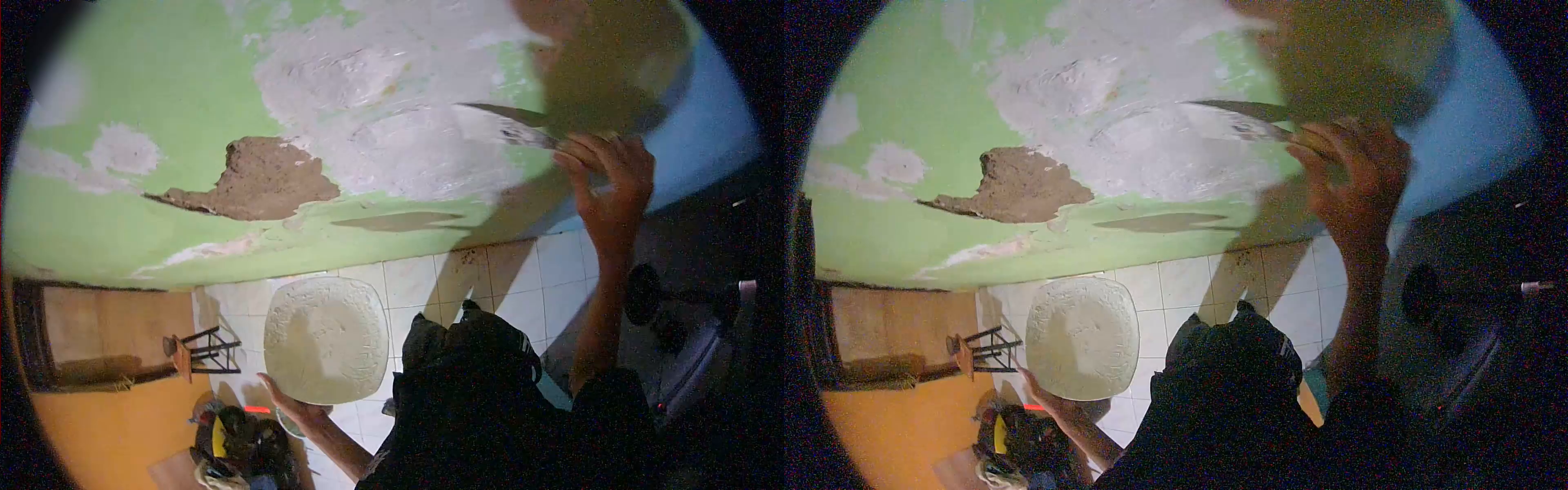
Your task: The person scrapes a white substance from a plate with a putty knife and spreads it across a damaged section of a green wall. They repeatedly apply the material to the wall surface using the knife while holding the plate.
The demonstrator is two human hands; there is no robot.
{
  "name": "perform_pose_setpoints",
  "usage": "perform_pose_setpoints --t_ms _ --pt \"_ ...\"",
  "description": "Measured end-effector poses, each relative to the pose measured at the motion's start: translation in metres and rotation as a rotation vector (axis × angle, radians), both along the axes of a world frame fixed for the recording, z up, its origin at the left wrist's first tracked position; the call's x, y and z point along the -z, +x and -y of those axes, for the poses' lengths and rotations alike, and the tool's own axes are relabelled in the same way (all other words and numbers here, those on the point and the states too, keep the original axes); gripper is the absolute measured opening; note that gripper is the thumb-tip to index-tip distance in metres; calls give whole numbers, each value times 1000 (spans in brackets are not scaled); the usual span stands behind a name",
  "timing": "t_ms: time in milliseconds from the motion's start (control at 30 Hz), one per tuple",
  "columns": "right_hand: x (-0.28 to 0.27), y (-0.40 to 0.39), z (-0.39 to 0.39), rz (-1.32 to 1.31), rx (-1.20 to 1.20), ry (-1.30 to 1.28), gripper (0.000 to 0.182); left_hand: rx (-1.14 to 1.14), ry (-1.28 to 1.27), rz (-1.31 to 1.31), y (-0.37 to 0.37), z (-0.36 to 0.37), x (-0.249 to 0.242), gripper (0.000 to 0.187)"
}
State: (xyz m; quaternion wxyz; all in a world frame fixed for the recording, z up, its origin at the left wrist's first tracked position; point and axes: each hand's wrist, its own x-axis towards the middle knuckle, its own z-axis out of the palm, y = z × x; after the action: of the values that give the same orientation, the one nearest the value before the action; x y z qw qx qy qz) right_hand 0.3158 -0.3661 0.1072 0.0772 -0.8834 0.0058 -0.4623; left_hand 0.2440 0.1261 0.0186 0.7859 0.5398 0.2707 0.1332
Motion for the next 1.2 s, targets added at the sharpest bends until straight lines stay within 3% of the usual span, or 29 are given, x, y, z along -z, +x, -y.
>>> perform_pose_setpoints --t_ms 67,100,167,200,300,400,500,633,733,833,900,1100,1200 --pt "1 -9 -3 -5 24 67 23 -26 -77 -9 -4 6 -4 74" --pt "7 -3 -9 17 -82 77 22 -31 -150 -11 -5 9 -7 73" --pt "25 18 -41 37 -204 98 22 11 -87 1 1 -6 5 72" --pt "15 24 -63 -73 -195 122 21 51 -27 13 4 -11 9 71" --pt "25 54 -83 48 -270 116 19 87 -37 5 12 -2 2 70" --pt "22 66 -74 49 -177 106 19 7 -14 -64 9 -1 5 69" --pt "24 46 -42 23 -66 110 19 39 -54 22 -9 -33 36 67" --pt "16 7 -25 8 72 68 21 22 -153 24 -27 -37 37 68" --pt "17 18 -45 35 -126 74 21 39 -171 40 -22 -32 25 67" --pt "8 37 -84 -18 -135 89 21 -15 -83 -9 -10 -23 15 66" --pt "12 59 -93 105 -228 60 20 -43 6 7 -3 -24 14 67" --pt "22 41 -30 85 -33 79 22 -20 -39 -7 -15 -13 8 71" --pt "28 6 -12 77 32 134 21 -14 -109 32 -25 -36 27 65"
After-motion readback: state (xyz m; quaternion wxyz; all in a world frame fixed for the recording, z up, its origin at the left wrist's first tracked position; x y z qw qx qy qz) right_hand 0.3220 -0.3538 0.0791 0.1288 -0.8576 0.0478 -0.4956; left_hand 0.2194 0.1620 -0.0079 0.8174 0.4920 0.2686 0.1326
